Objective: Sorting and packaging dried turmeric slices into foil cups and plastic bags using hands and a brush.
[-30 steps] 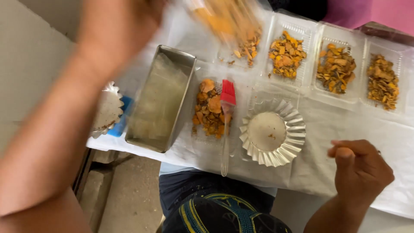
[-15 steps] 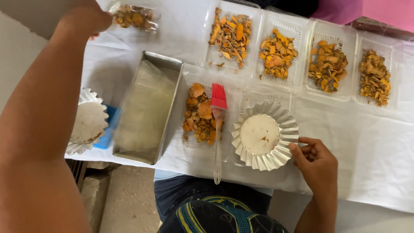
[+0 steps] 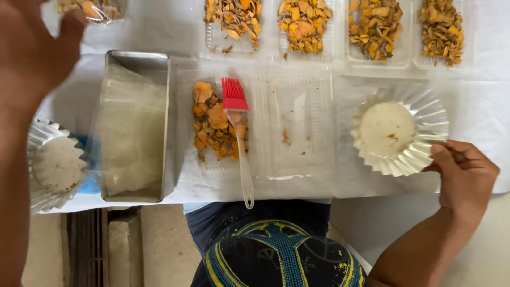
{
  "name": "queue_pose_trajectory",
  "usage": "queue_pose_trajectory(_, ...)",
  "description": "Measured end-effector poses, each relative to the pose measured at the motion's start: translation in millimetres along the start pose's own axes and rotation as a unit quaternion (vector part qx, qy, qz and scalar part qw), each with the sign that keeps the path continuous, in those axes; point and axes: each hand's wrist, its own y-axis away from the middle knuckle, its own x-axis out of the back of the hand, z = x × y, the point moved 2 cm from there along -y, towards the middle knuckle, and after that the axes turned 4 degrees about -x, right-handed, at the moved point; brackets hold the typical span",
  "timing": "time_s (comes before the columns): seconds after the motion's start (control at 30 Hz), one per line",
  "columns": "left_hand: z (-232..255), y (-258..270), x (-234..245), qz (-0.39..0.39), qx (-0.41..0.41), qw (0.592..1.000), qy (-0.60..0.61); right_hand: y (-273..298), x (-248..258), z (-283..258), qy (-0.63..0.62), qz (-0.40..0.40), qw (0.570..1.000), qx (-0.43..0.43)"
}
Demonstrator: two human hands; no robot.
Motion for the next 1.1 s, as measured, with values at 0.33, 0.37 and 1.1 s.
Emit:
queue_pose_trajectory(0.33,265.8,49.2,141.9,-0.018,-0.191,0.978,0.078,-33.9,24.7,49.0,-0.022,0.022,0.999,-0.034)
queue_pose_trajectory(0.37,287.4,55.7,138.7,-0.018,-0.189,0.979,0.075,-34.6,23.8,49.5,-0.024,0.019,0.999,-0.031)
queue_pose_trajectory(1.1,473.8,59.7,16.7,0.0,-0.257,0.963,0.083,-24.6,46.0,59.6,-0.028,0.048,0.998,0.01)
